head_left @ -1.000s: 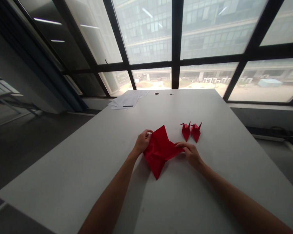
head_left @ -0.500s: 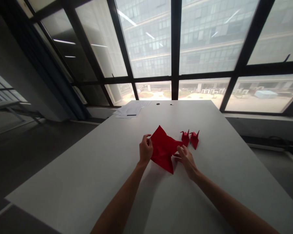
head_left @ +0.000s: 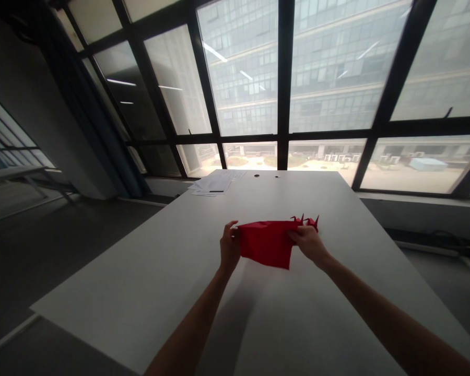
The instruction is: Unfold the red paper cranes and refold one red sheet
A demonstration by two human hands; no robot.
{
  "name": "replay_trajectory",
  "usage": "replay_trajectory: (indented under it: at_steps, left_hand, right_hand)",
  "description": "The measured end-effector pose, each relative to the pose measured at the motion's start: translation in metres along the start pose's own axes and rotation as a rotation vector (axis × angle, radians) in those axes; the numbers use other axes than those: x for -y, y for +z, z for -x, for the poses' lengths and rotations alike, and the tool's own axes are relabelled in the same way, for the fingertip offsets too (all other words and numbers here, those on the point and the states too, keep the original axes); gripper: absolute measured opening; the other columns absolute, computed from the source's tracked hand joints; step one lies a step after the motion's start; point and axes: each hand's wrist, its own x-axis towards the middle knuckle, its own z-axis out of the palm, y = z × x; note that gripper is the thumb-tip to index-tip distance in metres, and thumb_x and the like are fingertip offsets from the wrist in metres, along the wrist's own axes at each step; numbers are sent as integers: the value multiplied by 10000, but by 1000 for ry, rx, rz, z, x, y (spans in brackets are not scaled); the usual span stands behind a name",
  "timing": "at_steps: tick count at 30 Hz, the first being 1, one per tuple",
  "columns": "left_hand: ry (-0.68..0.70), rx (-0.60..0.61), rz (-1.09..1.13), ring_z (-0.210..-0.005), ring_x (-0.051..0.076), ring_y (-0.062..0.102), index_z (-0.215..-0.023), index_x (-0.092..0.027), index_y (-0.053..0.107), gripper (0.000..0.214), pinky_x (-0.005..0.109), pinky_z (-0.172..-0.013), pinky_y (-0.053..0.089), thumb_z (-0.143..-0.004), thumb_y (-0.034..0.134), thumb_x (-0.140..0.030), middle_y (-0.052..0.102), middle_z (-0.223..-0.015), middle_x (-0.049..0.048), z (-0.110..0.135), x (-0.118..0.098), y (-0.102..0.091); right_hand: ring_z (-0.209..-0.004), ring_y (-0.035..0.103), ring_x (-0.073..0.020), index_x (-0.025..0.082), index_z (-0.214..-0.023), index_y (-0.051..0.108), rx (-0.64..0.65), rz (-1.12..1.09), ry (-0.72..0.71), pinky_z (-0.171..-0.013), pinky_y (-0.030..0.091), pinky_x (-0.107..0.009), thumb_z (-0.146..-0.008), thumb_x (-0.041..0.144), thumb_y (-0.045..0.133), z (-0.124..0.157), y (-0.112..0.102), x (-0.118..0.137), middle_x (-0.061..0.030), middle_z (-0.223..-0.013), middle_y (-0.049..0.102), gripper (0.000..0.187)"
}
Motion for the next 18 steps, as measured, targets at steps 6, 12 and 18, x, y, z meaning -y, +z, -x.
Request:
replay_trajectory:
  at_steps: [6, 12, 18]
  left_hand:
    - [-83, -151, -109, -923, 219, 667, -1196, -147, 530, 295, 363, -783, 536, -914, 459, -199, 687, -1071, 142, -28, 19, -15]
    - [123, 236, -238, -1064, 197, 644, -1134, -216, 634, 270, 367, -979, 490, -922, 472, -173, 694, -1137, 70, 22, 3, 1]
    - [353, 841, -688, -1492, 276, 227, -1530, -238, 329, 548, 519, -1201, 209, -1009, 384, -400, 320, -1597, 64, 86, 1, 44]
  right_hand:
    - [-1265, 576, -250, 183, -1294, 640, 46, 809, -840, -1067, 477, -462, -911, 29, 438, 54, 5, -3, -102, -1332, 639, 460]
    - [-1379, 452, -262, 159, -1331, 609, 373, 1114, -676, -1119, 424, -463, -818, -44, 423, 106, 4, -63, -110, -1460, 516, 582]
    - [-1319, 522, -211, 144, -1305, 631, 186, 1053, -244, -1136, 377, -386, -897, 76, 349, 92, 22, -53, -118, -1390, 594, 501]
